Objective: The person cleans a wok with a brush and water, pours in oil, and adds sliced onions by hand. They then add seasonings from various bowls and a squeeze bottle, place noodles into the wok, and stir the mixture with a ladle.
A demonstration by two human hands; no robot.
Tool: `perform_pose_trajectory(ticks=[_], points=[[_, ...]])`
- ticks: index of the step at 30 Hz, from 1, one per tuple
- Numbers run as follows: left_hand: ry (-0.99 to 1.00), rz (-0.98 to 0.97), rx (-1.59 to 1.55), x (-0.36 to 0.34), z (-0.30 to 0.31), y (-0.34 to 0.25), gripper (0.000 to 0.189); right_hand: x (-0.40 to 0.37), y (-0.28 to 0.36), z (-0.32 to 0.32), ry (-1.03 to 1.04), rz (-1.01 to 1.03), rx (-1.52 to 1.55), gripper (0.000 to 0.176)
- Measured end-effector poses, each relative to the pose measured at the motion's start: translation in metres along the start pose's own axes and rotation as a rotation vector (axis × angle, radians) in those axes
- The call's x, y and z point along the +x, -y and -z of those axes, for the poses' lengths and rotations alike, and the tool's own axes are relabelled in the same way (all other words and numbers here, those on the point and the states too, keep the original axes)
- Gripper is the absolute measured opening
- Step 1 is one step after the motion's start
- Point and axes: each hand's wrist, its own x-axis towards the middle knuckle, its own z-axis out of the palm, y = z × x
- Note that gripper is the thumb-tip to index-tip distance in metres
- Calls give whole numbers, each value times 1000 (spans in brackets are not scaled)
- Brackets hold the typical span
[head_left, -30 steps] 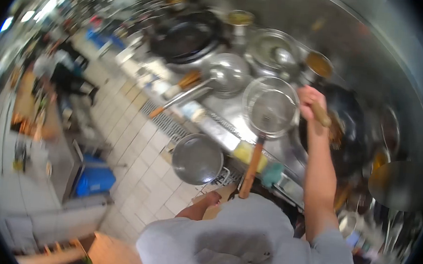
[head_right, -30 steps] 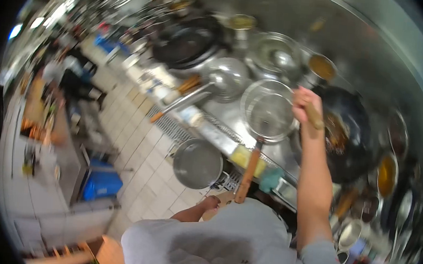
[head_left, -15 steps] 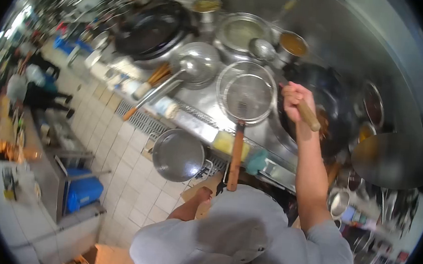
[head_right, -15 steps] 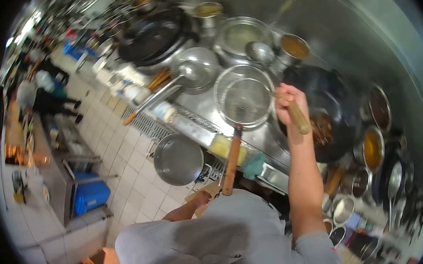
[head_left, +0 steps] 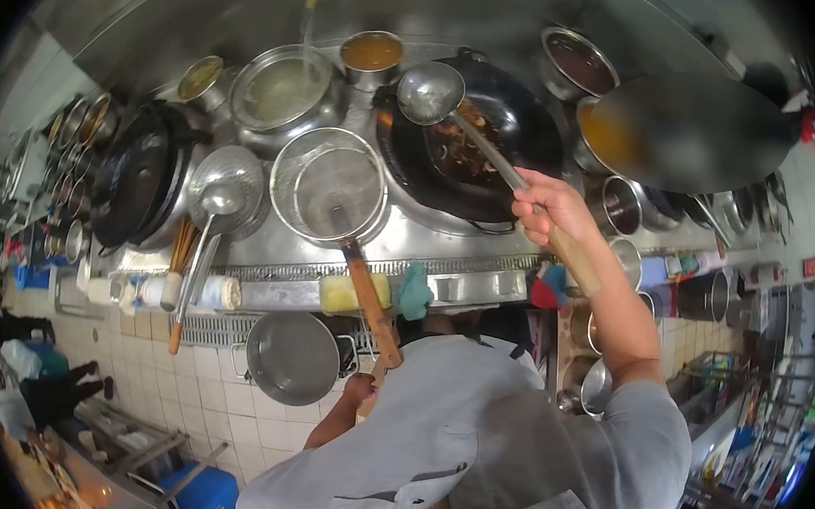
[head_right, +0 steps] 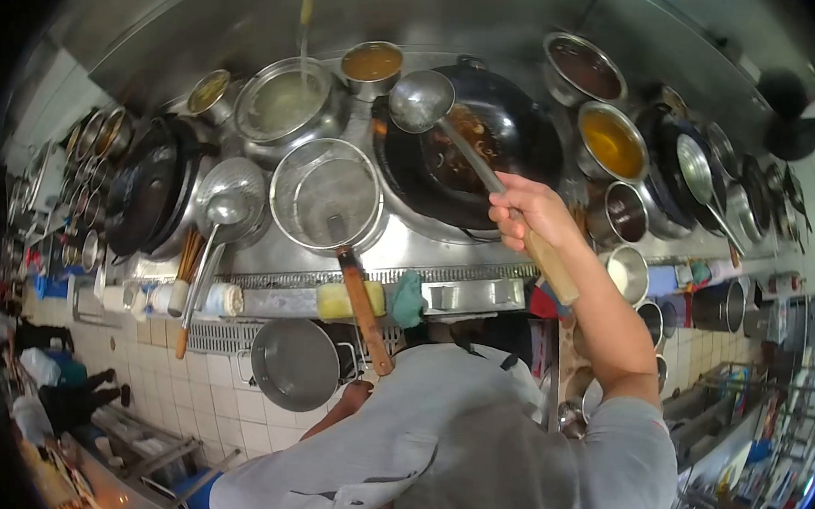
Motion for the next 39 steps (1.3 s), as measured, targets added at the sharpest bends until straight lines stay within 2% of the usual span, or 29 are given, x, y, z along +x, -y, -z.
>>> perform_pose_trajectory(ticks=[1, 4, 6, 9, 11, 16, 17, 18, 20, 23, 26, 28, 30, 31, 33, 35, 38, 39], points=[[55, -53, 128, 0, 10, -2, 36, -11, 2, 7, -56, 24, -103, 56], [22, -49, 71, -7, 26, -10, 29, -36, 6, 22, -196, 105, -388, 71], [144, 168, -657, -10, 32, -18, 28, -49, 6, 38, -273, 173, -535, 71], [167, 102, -753, -15, 42, -26, 28, -68, 10, 48, -367, 265, -725, 69], [23, 198, -820, -21, 42, -45, 28, -84, 16, 44, -439, 316, -737, 68], [182, 358, -761, -21, 67, -68, 27, -116, 21, 40, -631, 399, -905, 65], [192, 396, -729, -21, 70, -72, 28, -116, 15, 45, -639, 479, -915, 64], [197, 208, -511, -17, 57, -59, 29, -116, 9, 50, -646, 559, -927, 64], [196, -166, -68, -2, 10, -10, 32, -117, -4, 54, -663, 624, -897, 64], [251, -282, 78, -7, 19, -12, 36, -111, -31, 65, -674, 685, -849, 65], [248, -191, -49, -11, 20, -14, 35, -106, -55, 60, -624, 609, -680, 67], [300, 29, -349, -16, 32, -25, 33, -97, -74, 67, -590, 568, -568, 68], [329, 133, -454, -21, 55, -45, 30, -93, -83, 72, -531, 461, -456, 68], [333, 127, -412, -25, 74, -60, 30, -88, -86, 62, -524, 462, -403, 69], [294, -15, -207, -27, 71, -52, 36, -71, -90, 54, -395, 408, -279, 70], [204, -272, 128, -17, 37, -17, 49, -52, -83, 26, -282, 321, -201, 68], [236, -152, 76, -17, 42, -27, 64, 1, -64, -31, -15, 168, 143, 63], [239, -117, 33, -18, 41, -28, 62, 32, -64, -47, 34, 118, 267, 48]])
